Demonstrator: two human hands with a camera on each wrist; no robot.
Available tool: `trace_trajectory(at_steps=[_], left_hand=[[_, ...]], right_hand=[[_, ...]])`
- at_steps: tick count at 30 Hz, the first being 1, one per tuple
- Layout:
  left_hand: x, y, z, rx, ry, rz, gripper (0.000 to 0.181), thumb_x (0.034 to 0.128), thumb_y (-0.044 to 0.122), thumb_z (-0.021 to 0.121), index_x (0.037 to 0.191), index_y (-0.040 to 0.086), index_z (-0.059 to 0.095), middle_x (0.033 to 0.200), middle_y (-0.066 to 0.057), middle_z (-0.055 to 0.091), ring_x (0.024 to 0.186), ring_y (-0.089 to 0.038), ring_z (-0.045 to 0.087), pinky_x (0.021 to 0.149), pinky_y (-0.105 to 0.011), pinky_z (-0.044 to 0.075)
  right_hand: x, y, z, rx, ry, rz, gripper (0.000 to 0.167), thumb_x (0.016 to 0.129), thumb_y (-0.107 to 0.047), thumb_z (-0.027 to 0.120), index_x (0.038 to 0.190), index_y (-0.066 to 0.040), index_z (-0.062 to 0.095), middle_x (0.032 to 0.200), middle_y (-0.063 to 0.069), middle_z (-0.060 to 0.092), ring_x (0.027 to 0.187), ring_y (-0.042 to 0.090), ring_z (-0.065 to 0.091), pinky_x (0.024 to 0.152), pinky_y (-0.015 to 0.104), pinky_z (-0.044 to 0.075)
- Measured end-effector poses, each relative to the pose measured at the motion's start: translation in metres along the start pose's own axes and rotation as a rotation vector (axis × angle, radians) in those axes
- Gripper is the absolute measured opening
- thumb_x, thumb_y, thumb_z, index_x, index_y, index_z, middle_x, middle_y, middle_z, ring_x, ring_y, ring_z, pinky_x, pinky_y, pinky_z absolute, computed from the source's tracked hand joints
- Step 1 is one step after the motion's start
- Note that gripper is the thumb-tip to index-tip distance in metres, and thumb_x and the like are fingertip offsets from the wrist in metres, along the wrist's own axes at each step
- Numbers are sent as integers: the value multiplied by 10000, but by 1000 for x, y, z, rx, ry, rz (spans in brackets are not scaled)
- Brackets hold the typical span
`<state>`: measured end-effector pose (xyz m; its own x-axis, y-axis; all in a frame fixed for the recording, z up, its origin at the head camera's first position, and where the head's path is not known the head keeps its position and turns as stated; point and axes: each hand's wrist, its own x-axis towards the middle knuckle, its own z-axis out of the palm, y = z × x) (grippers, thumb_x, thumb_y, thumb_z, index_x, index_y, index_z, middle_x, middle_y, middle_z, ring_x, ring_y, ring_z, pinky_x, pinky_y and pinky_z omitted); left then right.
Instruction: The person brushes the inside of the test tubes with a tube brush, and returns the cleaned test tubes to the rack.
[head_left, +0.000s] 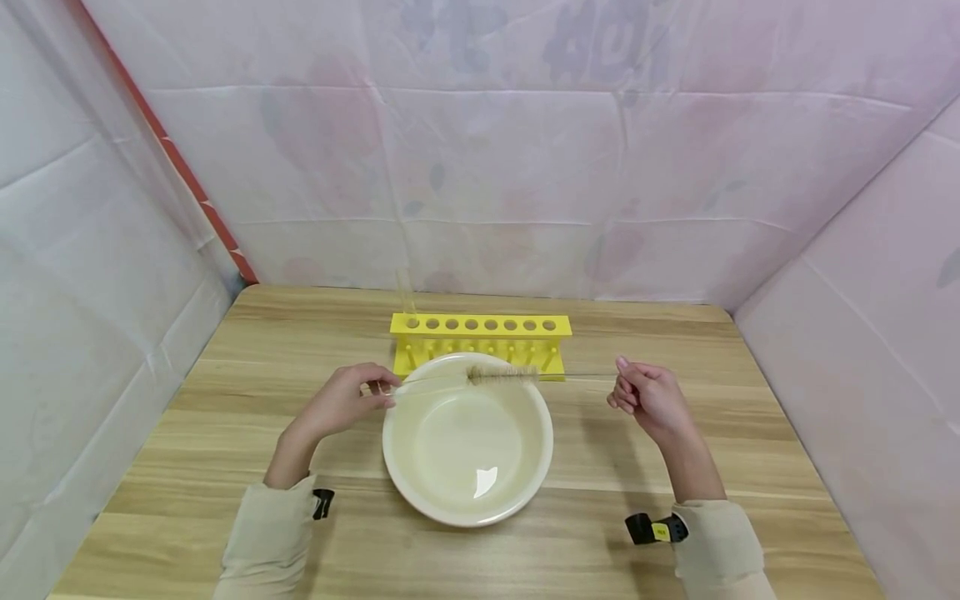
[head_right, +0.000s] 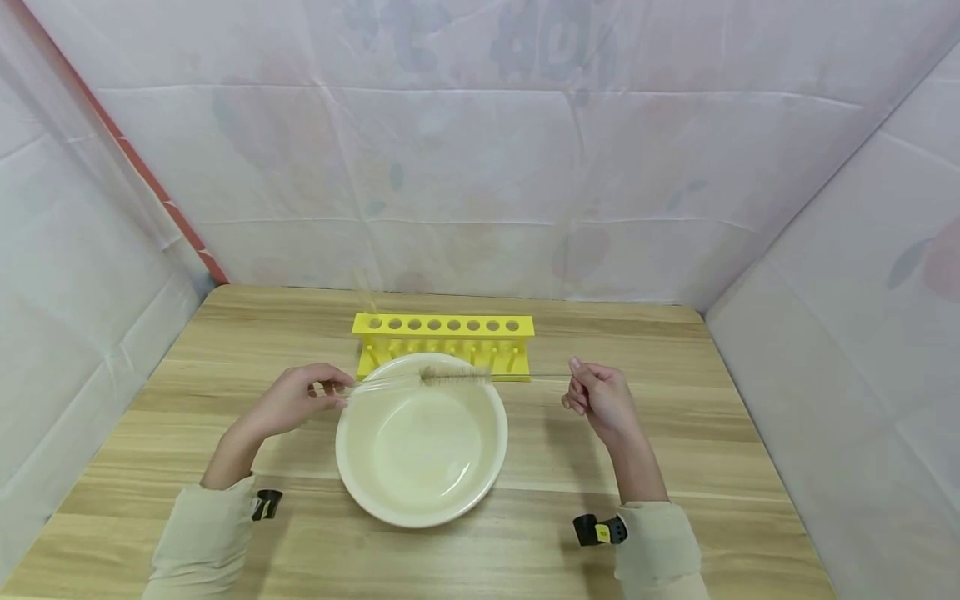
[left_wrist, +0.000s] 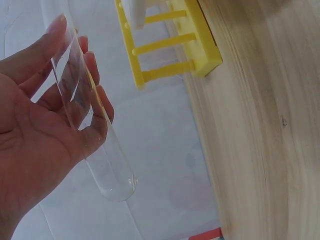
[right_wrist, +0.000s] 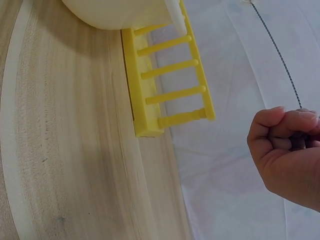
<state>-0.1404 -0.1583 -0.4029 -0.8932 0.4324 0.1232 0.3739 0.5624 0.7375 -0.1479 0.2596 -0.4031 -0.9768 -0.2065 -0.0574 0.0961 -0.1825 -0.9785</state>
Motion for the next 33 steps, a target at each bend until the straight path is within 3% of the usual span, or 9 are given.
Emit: trace_trajectory(at_steps=[4,10,13,14,21,33], left_hand=[[0,-2,0,16,6,-10,157,793,-13,674,948,5,663,837,-34,623,759,-156,530,619,-269,449],[2,-1,0,25,-1,13,155,789,-17,675,943,-8,660,834,-46,627,752,-153,532,631,-272,453],[2,0,1,28,-6,23,150,790,-21,671,940,-15,658,833,-56,624,750,-151,528,634,-273,449],[2,1,1,29,-9,23,150,789,-24,670,938,-17,658,831,-57,622,750,-152,526,634,-274,448],[0,2,2,46,-10,10,153,780,-27,678,932,-15,664,825,-55,623,746,-152,524,631,-278,447],[0,3,4,57,6,3,155,776,-18,685,930,-15,667,823,-58,625,745,-152,526,628,-278,445]], right_hand=[[1,2,-1,-15,-11,-28,425,989,-76,364,564,-65,360,496,23,267,416,140,285,561,264,424],[9,16,-12,6,-63,-64,414,967,-167,461,567,-87,395,503,-19,313,425,100,324,572,256,421],[10,14,-9,-2,-50,-48,414,959,-179,483,572,-71,384,505,-2,303,424,110,322,572,268,424],[3,3,2,-48,-12,-24,418,962,-179,476,571,-73,374,501,-3,299,420,112,322,567,265,428],[4,-1,10,-44,25,36,419,978,-116,423,568,-44,379,497,16,320,430,161,300,567,276,430],[4,-2,12,-55,36,25,419,981,-116,414,571,-45,363,497,19,296,418,133,316,552,269,417]])
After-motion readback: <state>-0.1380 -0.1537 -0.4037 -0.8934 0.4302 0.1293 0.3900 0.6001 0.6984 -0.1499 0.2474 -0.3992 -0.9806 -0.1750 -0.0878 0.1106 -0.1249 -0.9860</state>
